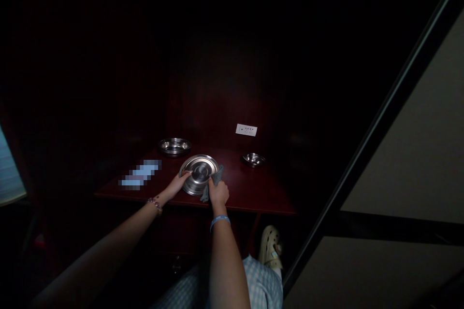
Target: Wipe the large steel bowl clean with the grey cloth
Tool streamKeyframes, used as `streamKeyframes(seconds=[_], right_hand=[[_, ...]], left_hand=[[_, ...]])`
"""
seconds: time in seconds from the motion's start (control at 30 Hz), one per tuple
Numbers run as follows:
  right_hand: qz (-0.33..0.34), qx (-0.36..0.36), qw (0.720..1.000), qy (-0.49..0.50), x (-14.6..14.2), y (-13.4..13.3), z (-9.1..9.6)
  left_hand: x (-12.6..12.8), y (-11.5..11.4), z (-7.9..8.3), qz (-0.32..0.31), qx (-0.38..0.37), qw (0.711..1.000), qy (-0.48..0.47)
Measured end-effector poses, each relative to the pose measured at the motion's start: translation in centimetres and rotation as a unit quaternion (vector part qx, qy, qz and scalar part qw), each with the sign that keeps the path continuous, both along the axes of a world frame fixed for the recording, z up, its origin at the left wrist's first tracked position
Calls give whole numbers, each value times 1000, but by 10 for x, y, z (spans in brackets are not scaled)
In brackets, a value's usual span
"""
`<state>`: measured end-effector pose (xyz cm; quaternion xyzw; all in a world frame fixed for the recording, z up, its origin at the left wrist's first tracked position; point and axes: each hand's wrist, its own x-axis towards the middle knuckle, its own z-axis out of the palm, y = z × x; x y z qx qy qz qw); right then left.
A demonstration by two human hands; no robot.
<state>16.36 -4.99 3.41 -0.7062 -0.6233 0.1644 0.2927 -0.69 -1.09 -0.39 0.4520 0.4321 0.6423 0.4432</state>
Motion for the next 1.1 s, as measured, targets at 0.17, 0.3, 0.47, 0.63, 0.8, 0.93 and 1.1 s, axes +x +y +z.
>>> streamKeyframes(seconds=[0.17,0.3,0.47,0.63,0.8,0.93,1.1], right_hand=[[-1,2,1000,-5,0,-1,0],[0,-1,1000,-9,0,-1,0],[0,2,1000,-4,-1,-1,0],[2,2,1000,-1,0,-1,0],[-1,1,1000,-3,-1,-2,2],[3,-5,1000,-6,-1,-3,3],[3,-6,1000,-10,-1,-3,3]], left_hand=[[0,0,0,0,-5,1000,6],[0,0,-1,1,-1,1000,9],[0,1,-2,5,2,1000,7],[0,1,-2,5,-2,1000,-2],[-1,1,-2,5,-4,1000,5],[0,-1,1,11,-9,1000,11],[1,-4,5,7,-10,1000,9]])
